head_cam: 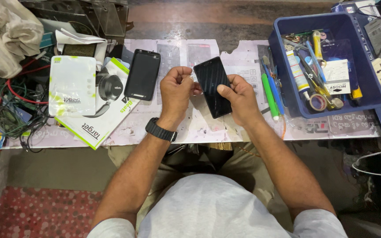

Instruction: The person handles a black smartphone, removes the back cover, and uses a metal prying tool to separate the screen assembly from the frame. The person then detaches the screen and sets it aside, exposing the internal components.

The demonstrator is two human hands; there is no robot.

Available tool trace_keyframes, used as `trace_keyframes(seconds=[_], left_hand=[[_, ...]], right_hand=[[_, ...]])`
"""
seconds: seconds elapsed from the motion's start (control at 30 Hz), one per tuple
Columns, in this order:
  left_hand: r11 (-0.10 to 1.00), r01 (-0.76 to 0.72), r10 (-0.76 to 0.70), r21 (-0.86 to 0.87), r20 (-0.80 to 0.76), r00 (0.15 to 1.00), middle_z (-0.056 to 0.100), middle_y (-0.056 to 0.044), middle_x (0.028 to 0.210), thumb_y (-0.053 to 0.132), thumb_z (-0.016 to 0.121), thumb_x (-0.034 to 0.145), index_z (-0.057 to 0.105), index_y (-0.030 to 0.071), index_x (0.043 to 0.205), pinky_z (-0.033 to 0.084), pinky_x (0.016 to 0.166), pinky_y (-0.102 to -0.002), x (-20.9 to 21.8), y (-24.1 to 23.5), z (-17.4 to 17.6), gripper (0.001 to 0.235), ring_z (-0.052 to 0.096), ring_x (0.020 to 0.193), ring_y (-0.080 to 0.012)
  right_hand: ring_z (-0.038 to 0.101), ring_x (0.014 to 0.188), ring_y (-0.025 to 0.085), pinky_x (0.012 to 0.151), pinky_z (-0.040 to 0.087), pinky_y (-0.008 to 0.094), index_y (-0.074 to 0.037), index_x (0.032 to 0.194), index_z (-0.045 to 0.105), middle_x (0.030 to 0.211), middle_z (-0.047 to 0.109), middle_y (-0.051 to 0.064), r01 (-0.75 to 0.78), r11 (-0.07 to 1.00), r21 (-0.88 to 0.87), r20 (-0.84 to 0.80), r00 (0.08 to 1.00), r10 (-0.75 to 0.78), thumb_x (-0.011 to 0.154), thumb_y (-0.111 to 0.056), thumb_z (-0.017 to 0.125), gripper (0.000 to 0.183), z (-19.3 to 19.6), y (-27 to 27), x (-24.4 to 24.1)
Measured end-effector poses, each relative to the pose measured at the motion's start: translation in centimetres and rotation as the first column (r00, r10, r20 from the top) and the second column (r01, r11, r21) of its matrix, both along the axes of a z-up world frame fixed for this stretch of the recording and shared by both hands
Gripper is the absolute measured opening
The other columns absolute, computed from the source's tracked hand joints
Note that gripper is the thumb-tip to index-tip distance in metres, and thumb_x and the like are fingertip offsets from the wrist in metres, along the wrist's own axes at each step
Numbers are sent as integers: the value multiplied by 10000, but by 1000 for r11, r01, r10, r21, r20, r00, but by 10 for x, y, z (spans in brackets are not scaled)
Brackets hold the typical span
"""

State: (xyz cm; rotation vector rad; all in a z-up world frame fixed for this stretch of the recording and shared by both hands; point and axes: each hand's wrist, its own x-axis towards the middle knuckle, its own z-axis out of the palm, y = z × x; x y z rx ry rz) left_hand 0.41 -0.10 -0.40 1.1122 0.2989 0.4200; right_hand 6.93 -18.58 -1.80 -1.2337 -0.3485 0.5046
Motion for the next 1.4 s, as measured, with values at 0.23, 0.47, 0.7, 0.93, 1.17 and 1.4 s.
trace_keyframes(seconds=[0.23,0.47,0.7,0.93,1.17,1.4], left_hand=[[993,93,-98,-67,-86,991,663,-89,849,158,637,976,647,-13,998,549,506,-263,-6,4,4,173,692,617,-159],[996,62,-69,-64,-106,992,689,-118,854,106,570,974,617,-10,899,588,525,-292,0,5,-3,145,711,632,-172],[994,68,-78,-86,-112,991,674,-108,855,99,547,992,617,-3,890,595,537,-299,-3,6,2,160,722,651,-177],[997,75,-70,29,-152,986,638,-80,769,118,589,973,624,14,889,521,471,-315,-15,20,17,138,655,584,-191],[419,125,231,899,-239,943,715,-210,853,222,695,879,737,25,889,544,732,-463,-30,122,40,201,702,822,-381],[225,352,387,909,-415,823,706,-248,915,211,699,865,760,21,890,536,812,-508,-3,143,47,202,685,908,-438]], right_hand=[[677,846,102,784,580,263,13,1155,595,1007,715,62,1,1000,29,-36,999,0,944,-99,717,268,0,0,1],[674,826,102,764,577,258,8,1135,603,990,716,67,12,998,62,-44,999,-9,954,-89,719,235,-3,-2,4],[655,809,97,738,565,251,15,1137,616,964,695,58,37,997,72,-39,999,-34,973,-82,721,218,-2,-6,5],[683,827,119,770,585,277,-3,1145,620,996,705,63,121,989,84,-66,991,-115,926,-85,709,250,5,-5,6],[669,859,114,813,573,275,-3,1150,592,1023,700,60,111,989,102,-70,992,-104,951,-75,723,249,-1,-9,8],[669,868,104,832,559,254,3,1150,598,1022,711,60,114,987,113,-31,993,-111,947,-64,719,246,0,-12,6]])
